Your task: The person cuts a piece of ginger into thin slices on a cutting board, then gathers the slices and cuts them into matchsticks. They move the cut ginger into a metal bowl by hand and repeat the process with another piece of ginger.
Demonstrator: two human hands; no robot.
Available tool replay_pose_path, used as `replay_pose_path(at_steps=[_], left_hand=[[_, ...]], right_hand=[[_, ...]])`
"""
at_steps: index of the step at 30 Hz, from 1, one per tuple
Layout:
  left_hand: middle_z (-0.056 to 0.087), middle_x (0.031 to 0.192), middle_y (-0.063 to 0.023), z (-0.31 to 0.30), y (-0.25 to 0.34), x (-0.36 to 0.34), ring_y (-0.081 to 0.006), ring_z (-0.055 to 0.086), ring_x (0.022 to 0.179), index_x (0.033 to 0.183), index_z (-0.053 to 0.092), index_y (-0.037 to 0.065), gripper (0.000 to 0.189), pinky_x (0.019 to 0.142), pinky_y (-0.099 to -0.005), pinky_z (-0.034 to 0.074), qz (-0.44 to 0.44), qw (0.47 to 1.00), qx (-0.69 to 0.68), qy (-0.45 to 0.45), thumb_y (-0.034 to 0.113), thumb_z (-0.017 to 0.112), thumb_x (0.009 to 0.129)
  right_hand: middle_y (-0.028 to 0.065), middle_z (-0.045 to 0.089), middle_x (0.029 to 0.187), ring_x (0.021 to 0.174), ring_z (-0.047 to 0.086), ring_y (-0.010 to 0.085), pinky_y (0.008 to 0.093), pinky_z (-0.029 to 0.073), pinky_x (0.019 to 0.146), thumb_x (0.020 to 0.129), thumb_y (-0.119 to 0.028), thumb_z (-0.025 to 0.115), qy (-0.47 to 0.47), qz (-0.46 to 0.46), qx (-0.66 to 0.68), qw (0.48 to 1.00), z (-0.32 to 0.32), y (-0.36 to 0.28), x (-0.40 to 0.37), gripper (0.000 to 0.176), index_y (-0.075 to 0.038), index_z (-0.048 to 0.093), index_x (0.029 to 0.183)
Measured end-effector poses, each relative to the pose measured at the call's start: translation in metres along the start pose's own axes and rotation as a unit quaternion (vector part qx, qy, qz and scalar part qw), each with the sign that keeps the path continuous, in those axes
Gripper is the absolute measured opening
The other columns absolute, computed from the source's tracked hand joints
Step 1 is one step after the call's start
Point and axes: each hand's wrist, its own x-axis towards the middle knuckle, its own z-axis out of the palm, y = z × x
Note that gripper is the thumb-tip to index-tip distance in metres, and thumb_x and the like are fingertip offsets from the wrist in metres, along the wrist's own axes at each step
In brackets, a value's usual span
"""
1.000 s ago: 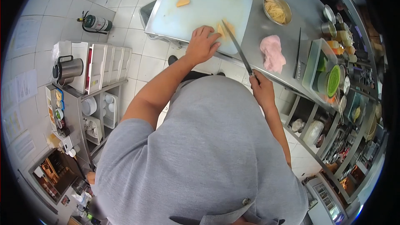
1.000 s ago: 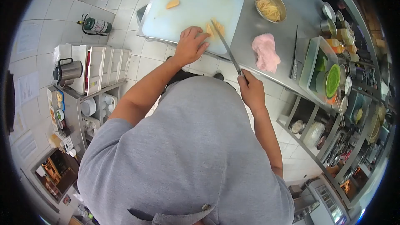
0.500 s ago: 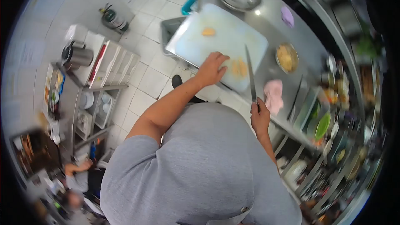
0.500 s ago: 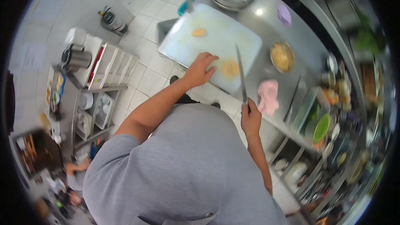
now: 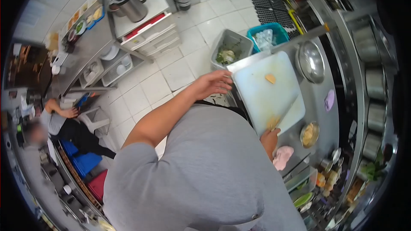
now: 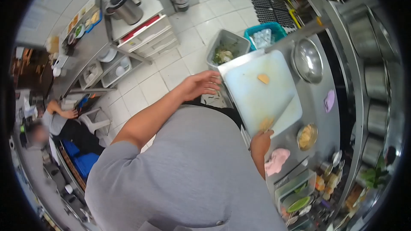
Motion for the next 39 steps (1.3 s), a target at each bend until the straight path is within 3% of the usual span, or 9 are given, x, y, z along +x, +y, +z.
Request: replay_pose_path(at_steps=[5,9,12,13,17,21,23,29,39], left_hand=[[0.066,0.158,-0.0212,0.005,-0.01,-0.007,-0.0394,0.069,0.139,0.171,0.048,0.004,0.069,0.119,-0.0563,0.056,0.034,0.995,-0.088,-0.042,0.044,0.059,0.116],[0.07,0.148,-0.0193,0.052,-0.045,0.021,-0.0378,0.073,0.13,0.166,0.054,0.006,0.06,0.114,-0.0536,0.059,0.034,0.991,-0.13,-0.019,0.042,0.056,0.118],[0.072,0.143,-0.0188,0.097,-0.083,0.049,-0.0337,0.074,0.126,0.156,0.063,0.005,0.047,0.109,-0.0509,0.061,-0.022,0.997,-0.069,0.004,0.031,0.063,0.117],[0.073,0.139,-0.0187,0.111,-0.105,0.064,-0.0337,0.075,0.122,0.148,0.068,0.004,0.039,0.106,-0.049,0.061,0.018,0.988,0.143,0.047,0.023,0.066,0.114],[0.07,0.124,-0.0209,0.177,-0.152,0.083,-0.044,0.069,0.121,0.13,0.074,0.005,0.032,0.109,-0.0465,0.057,0.306,0.698,0.648,-0.01,0.004,0.076,0.098],[0.067,0.133,-0.0224,0.19,-0.179,0.097,-0.0461,0.064,0.126,0.131,0.07,0.004,0.045,0.109,-0.0524,0.055,0.352,0.654,0.665,-0.075,-0.001,0.076,0.087],[0.066,0.131,-0.0224,0.177,-0.186,0.107,-0.0463,0.064,0.125,0.129,0.07,0.003,0.044,0.108,-0.0525,0.055,0.355,0.645,0.674,-0.064,-0.003,0.074,0.086],[0.067,0.12,-0.0209,0.176,-0.194,0.111,-0.0442,0.066,0.115,0.12,0.07,0.001,0.036,0.101,-0.0519,0.056,0.322,0.679,0.659,-0.021,-0.008,0.066,0.085],[0.067,0.116,-0.0201,0.172,-0.195,0.108,-0.0438,0.066,0.113,0.12,0.07,0.0,0.038,0.1,-0.0516,0.056,0.315,0.708,0.632,-0.001,-0.009,0.06,0.085]], right_hand=[[0.039,0.077,0.097,0.093,0.077,0.0596,0.0685,0.058,0.087,0.11,-0.029,0.057,-0.051,0.014,0.05,0.997,0.003,0.016,0.017,0.052,0.007,0.045,0.145],[0.0424,0.076,0.101,0.098,0.075,0.0612,0.0679,0.058,0.087,0.11,-0.031,0.061,-0.037,-0.038,0.099,0.994,-0.009,0.027,0.026,0.051,0.008,0.042,0.138],[0.0403,0.076,0.094,0.084,0.077,0.0576,0.0651,0.06,0.077,0.112,-0.027,0.059,-0.048,-0.065,0.171,0.982,-0.006,0.04,0.036,0.046,0.008,0.04,0.134],[0.0403,0.076,0.094,0.084,0.077,0.0576,0.0651,0.06,0.077,0.112,-0.027,0.059,-0.051,-0.048,0.18,0.981,-0.011,0.041,0.037,0.046,0.008,0.04,0.134],[0.0355,0.073,0.083,0.061,0.074,0.0481,0.0606,0.059,0.064,0.112,-0.02,0.055,-0.125,0.007,0.346,0.93,-0.03,0.049,0.03,0.033,0.007,0.044,0.127],[0.0381,0.074,0.088,0.076,0.076,0.0539,0.0651,0.06,0.075,0.109,-0.016,0.056,-0.053,-0.069,0.277,0.957,-0.036,0.072,0.029,0.025,0.006,0.051,0.118],[0.0412,0.075,0.098,0.097,0.073,0.0619,0.0698,0.057,0.09,0.107,-0.016,0.056,-0.033,-0.116,0.19,0.974,-0.049,0.08,0.023,0.027,0.007,0.052,0.12],[0.04,0.077,0.103,0.098,0.076,0.0586,0.0683,0.059,0.088,0.108,-0.02,0.057,-0.141,-0.122,0.023,0.982,-0.094,0.101,0.006,0.036,0.008,0.052,0.129],[0.0426,0.074,0.1,0.098,0.074,0.0612,0.0678,0.058,0.09,0.109,-0.016,0.057,-0.126,-0.143,0.037,0.981,-0.081,0.087,0.022,0.026,0.008,0.051,0.12]])
